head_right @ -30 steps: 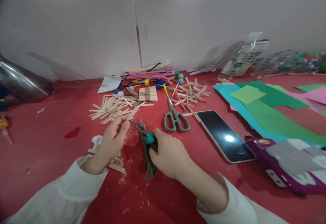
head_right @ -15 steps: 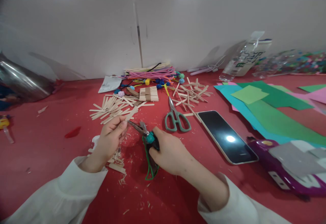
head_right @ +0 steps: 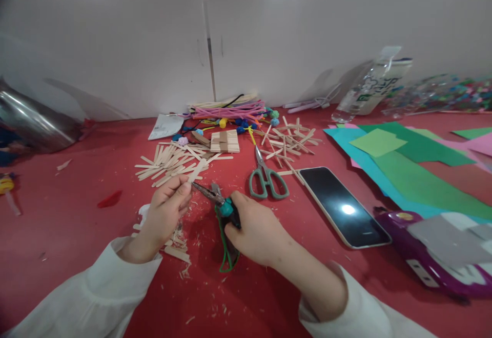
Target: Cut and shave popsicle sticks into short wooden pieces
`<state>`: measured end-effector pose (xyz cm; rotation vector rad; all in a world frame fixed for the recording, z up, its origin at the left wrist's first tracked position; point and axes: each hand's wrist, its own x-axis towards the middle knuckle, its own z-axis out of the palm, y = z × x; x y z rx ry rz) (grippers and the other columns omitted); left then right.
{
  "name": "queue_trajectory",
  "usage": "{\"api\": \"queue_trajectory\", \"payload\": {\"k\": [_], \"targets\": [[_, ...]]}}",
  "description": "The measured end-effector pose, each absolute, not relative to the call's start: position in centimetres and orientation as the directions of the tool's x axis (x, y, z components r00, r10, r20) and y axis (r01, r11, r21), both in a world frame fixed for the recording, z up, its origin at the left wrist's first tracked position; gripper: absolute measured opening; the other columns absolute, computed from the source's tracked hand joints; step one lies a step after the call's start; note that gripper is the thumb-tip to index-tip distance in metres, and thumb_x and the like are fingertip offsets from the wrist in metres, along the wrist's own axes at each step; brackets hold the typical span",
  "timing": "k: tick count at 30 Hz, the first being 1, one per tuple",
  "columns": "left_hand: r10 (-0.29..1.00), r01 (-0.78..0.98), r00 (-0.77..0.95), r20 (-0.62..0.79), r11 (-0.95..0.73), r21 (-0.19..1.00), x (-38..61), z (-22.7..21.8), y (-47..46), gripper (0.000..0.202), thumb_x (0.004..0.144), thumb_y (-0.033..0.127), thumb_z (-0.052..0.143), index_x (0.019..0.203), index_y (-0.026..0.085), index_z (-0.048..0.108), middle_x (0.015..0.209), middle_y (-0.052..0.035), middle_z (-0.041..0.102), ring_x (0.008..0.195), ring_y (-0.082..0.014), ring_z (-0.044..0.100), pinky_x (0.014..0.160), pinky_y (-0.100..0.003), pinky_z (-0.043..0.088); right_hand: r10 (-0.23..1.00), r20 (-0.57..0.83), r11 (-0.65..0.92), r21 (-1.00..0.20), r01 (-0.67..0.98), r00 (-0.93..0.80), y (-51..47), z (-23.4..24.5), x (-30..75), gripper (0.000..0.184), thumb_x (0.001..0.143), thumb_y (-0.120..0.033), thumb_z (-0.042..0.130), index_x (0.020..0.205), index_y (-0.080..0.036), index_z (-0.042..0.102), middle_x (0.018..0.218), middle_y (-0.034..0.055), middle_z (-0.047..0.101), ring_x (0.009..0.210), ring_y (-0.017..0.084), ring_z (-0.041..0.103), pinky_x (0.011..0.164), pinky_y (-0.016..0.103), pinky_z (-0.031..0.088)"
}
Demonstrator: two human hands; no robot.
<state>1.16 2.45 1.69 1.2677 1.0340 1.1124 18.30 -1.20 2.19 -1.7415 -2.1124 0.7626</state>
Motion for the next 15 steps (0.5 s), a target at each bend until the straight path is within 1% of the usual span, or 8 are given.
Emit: {"api": "queue_trajectory", "payload": {"k": [8, 15], "targets": [[0.988, 0.078, 0.117, 0.105, -0.115, 0.99, 1.01, 1.24, 2.51, 0.02, 0.081, 0.037, 0.049, 0.074, 0.018, 0.045, 0.056, 0.0071, 0.025, 0.047, -0.0064, 0.02, 0.042, -0.019, 0.019, 0.971, -0.101, 0.125, -0.559, 0.819, -0.218, -1.08, 2.21, 18.25, 0.016, 0.068, -0.013, 0.045, 0.074, -0.022, 0.033, 0.068, -0.0013, 0.047, 0.057, 0.013, 0.041, 0.053, 0.024, 0.025], [0.978, 0.196, 0.129, 0.167, -0.19, 0.962, 0.81, 1.3, 2.59, 0.019, 0.083, 0.035, 0.046, 0.073, 0.019, 0.046, 0.054, 0.0075, 0.029, 0.045, -0.0067, 0.023, 0.043, -0.02, 0.022, 0.969, -0.102, 0.13, -0.568, 0.813, -0.226, -1.08, 2.06, 18.4, 0.015, 0.069, -0.013, 0.045, 0.078, -0.022, 0.037, 0.07, -0.0005, 0.049, 0.06, 0.015, 0.046, 0.055, 0.024, 0.028]]}}
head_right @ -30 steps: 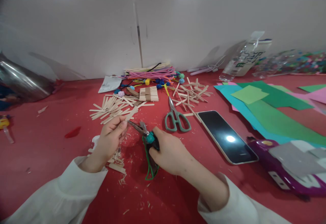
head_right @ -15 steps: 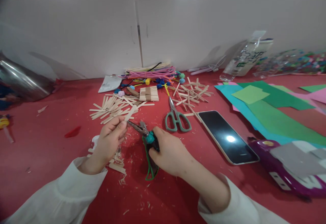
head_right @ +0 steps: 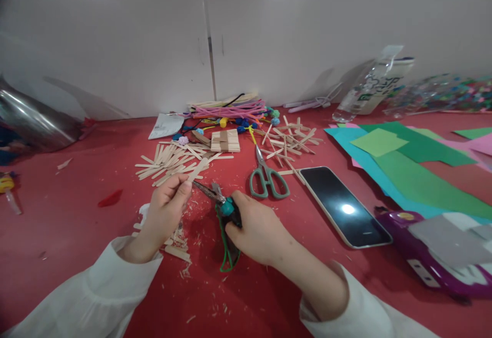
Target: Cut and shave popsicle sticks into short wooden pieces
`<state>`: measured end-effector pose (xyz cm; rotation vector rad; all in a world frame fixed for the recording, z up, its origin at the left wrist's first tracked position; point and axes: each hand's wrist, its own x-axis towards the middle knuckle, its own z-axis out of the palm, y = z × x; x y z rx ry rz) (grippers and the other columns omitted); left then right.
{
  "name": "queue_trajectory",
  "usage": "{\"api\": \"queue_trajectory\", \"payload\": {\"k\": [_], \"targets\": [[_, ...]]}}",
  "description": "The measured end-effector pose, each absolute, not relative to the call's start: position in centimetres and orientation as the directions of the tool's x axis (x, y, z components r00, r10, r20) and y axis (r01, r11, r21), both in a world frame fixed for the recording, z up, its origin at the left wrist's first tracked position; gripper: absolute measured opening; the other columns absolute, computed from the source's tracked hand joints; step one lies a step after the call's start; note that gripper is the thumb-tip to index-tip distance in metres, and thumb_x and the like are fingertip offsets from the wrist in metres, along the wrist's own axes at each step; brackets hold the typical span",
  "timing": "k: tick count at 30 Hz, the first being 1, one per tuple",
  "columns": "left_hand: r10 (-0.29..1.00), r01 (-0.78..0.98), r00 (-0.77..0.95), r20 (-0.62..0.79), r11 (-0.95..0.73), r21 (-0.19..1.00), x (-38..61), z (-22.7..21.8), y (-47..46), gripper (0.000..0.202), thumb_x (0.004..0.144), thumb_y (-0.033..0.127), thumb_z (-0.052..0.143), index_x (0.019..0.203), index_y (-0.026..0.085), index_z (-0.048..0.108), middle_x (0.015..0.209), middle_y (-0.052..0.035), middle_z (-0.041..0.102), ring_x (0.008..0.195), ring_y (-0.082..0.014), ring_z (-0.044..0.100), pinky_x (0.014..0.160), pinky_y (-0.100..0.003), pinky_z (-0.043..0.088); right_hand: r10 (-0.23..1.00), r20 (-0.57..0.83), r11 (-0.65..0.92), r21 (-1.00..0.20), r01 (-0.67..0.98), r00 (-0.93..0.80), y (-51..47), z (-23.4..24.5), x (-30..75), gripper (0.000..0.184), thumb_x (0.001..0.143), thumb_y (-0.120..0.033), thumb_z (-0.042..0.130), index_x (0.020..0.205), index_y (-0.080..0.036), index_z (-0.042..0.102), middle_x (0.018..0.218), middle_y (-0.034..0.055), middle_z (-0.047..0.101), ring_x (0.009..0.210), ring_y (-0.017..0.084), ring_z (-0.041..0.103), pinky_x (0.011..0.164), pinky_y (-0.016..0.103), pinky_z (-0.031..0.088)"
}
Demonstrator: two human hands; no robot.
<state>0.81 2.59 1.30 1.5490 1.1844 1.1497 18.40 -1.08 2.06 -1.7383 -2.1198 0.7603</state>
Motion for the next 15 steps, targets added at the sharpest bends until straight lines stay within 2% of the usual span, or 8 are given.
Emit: {"api": "queue_trajectory", "payload": {"k": [15], "targets": [[0.969, 0.257, 0.138, 0.207, -0.237, 0.937, 0.62, 1.8, 2.71, 0.018, 0.081, 0.034, 0.048, 0.073, 0.018, 0.05, 0.053, 0.0069, 0.031, 0.046, -0.0077, 0.026, 0.045, -0.02, 0.025, 0.962, -0.127, 0.101, -0.658, 0.747, -0.241, -1.26, 1.94, 18.44, 0.014, 0.068, -0.013, 0.044, 0.071, -0.023, 0.034, 0.06, -0.005, 0.041, 0.054, 0.012, 0.04, 0.049, 0.023, 0.024]]}}
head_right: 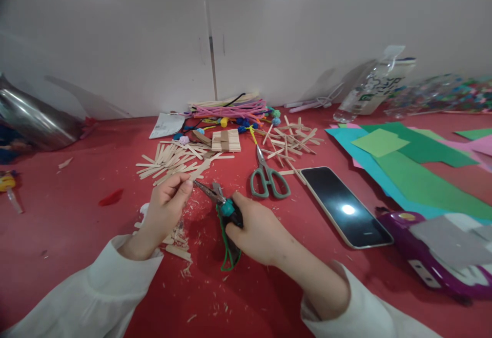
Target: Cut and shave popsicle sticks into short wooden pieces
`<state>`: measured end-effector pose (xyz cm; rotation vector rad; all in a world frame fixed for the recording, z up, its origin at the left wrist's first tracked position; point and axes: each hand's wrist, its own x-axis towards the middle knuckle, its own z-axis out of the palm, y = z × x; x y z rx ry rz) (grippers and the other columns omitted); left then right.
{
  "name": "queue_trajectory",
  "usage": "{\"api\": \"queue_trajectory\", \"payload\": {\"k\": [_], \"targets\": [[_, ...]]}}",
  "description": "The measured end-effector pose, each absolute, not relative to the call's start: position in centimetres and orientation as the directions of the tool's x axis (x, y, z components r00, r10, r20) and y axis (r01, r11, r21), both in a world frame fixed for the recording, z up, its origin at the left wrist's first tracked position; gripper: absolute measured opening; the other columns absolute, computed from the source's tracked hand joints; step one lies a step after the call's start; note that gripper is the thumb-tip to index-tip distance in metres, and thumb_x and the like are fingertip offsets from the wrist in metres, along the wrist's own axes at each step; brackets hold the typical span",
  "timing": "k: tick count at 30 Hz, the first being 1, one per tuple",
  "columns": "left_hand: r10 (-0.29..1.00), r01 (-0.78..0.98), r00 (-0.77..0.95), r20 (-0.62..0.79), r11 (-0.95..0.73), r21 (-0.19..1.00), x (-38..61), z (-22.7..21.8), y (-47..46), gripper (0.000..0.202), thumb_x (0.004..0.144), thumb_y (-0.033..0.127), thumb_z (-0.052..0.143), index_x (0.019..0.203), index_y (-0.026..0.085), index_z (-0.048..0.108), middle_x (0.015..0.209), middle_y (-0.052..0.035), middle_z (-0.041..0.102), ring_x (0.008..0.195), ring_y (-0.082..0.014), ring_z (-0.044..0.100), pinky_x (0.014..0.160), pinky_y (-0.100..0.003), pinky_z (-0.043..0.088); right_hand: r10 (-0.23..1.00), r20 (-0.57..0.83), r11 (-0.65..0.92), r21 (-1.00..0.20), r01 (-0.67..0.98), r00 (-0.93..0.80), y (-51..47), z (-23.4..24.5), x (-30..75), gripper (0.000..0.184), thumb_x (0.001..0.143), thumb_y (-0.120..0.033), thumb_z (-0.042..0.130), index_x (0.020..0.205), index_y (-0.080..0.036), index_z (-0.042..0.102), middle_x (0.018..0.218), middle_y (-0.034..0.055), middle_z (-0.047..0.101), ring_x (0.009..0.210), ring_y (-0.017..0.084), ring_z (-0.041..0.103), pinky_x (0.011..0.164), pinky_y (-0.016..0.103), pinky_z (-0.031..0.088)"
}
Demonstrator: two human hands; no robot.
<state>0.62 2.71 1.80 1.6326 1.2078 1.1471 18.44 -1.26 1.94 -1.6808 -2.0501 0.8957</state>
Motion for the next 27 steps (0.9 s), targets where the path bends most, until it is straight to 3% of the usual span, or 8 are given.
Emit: {"api": "queue_trajectory", "payload": {"k": [18, 27], "targets": [[0.971, 0.163, 0.128, 0.201, -0.22, 0.962, 0.72, 1.01, 2.67, 0.018, 0.084, 0.035, 0.047, 0.075, 0.018, 0.05, 0.053, 0.0072, 0.033, 0.045, -0.0072, 0.027, 0.045, -0.02, 0.026, 0.964, -0.138, 0.085, -0.652, 0.753, -0.228, -1.39, 2.39, 18.18, 0.017, 0.068, -0.012, 0.043, 0.072, -0.023, 0.032, 0.062, -0.0042, 0.042, 0.055, 0.013, 0.041, 0.051, 0.023, 0.025], [0.959, 0.27, 0.131, 0.25, -0.278, 0.922, 0.69, 1.8, 2.36, 0.018, 0.083, 0.032, 0.046, 0.073, 0.018, 0.049, 0.053, 0.0067, 0.034, 0.046, -0.0073, 0.027, 0.045, -0.02, 0.026, 0.96, -0.14, 0.091, -0.659, 0.747, -0.24, -1.33, 2.16, 18.17, 0.017, 0.068, -0.012, 0.043, 0.071, -0.023, 0.031, 0.063, -0.0041, 0.041, 0.056, 0.013, 0.04, 0.051, 0.024, 0.025]]}}
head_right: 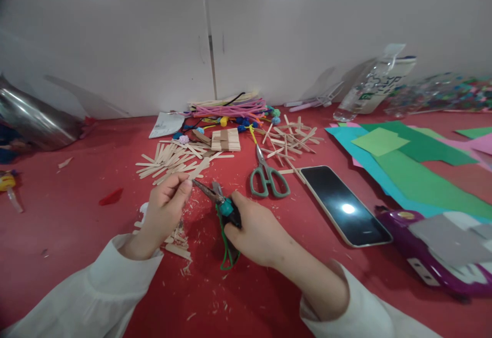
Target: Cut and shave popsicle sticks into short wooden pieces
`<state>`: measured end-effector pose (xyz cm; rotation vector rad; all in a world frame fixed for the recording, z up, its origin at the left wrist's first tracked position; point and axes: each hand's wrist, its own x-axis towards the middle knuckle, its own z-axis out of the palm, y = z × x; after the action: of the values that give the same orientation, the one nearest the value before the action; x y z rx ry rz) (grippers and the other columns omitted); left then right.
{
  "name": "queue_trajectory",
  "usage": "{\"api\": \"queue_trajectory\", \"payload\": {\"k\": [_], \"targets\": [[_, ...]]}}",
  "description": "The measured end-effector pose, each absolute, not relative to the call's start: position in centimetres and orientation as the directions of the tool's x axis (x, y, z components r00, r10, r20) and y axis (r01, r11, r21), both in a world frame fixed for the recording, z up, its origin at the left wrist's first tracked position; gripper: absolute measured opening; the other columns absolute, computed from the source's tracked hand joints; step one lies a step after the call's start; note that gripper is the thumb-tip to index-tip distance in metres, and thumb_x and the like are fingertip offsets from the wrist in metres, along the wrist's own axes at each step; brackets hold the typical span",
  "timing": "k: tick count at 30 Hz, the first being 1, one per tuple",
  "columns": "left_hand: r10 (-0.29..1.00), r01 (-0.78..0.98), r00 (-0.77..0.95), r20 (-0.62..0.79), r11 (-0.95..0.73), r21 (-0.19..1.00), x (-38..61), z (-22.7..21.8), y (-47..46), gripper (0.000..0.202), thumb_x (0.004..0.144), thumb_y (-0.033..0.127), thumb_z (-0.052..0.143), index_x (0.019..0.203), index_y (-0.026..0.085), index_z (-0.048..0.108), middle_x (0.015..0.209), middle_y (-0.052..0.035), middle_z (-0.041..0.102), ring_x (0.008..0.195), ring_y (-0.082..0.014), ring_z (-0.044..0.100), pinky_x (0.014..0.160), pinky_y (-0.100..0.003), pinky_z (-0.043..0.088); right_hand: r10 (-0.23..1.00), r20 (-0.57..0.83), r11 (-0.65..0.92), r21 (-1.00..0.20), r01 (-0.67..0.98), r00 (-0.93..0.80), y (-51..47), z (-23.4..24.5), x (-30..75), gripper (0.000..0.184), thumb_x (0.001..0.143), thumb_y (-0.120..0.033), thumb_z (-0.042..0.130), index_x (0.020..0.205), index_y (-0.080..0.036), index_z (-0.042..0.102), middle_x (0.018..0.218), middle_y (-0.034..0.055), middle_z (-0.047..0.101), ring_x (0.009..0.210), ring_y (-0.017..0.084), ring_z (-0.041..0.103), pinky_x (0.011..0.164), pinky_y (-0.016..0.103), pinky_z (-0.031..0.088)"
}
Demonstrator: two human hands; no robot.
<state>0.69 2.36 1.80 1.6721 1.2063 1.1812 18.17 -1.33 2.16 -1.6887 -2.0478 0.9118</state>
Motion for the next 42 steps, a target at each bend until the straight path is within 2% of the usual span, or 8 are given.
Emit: {"api": "queue_trajectory", "payload": {"k": [7, 27, 42], "targets": [[0.957, 0.253, 0.161, 0.242, -0.277, 0.927, 0.7, 1.63, 2.43, 0.019, 0.084, 0.031, 0.045, 0.071, 0.018, 0.048, 0.054, 0.0068, 0.031, 0.046, -0.0068, 0.024, 0.045, -0.02, 0.025, 0.963, -0.138, 0.088, -0.647, 0.757, -0.23, -1.55, 2.3, 18.09, 0.02, 0.068, -0.009, 0.043, 0.069, -0.023, 0.028, 0.06, -0.0049, 0.038, 0.054, 0.012, 0.038, 0.05, 0.024, 0.023], [0.962, 0.189, 0.152, 0.227, -0.253, 0.949, 0.65, 1.26, 2.54, 0.021, 0.085, 0.036, 0.045, 0.074, 0.018, 0.049, 0.053, 0.0068, 0.033, 0.046, -0.0077, 0.028, 0.045, -0.021, 0.026, 0.956, -0.156, 0.096, -0.635, 0.767, -0.249, -1.38, 2.11, 18.14, 0.019, 0.068, -0.011, 0.043, 0.072, -0.023, 0.029, 0.063, -0.0042, 0.04, 0.055, 0.013, 0.04, 0.052, 0.024, 0.024], [0.955, 0.276, 0.161, 0.25, -0.286, 0.918, 0.63, 1.76, 2.16, 0.022, 0.087, 0.034, 0.041, 0.073, 0.019, 0.047, 0.055, 0.006, 0.033, 0.048, -0.0086, 0.03, 0.047, -0.021, 0.028, 0.959, -0.144, 0.113, -0.602, 0.79, -0.246, -1.4, 2.56, 17.95, 0.019, 0.068, -0.009, 0.042, 0.076, -0.022, 0.032, 0.068, -0.0015, 0.046, 0.057, 0.014, 0.044, 0.053, 0.024, 0.027]]}}
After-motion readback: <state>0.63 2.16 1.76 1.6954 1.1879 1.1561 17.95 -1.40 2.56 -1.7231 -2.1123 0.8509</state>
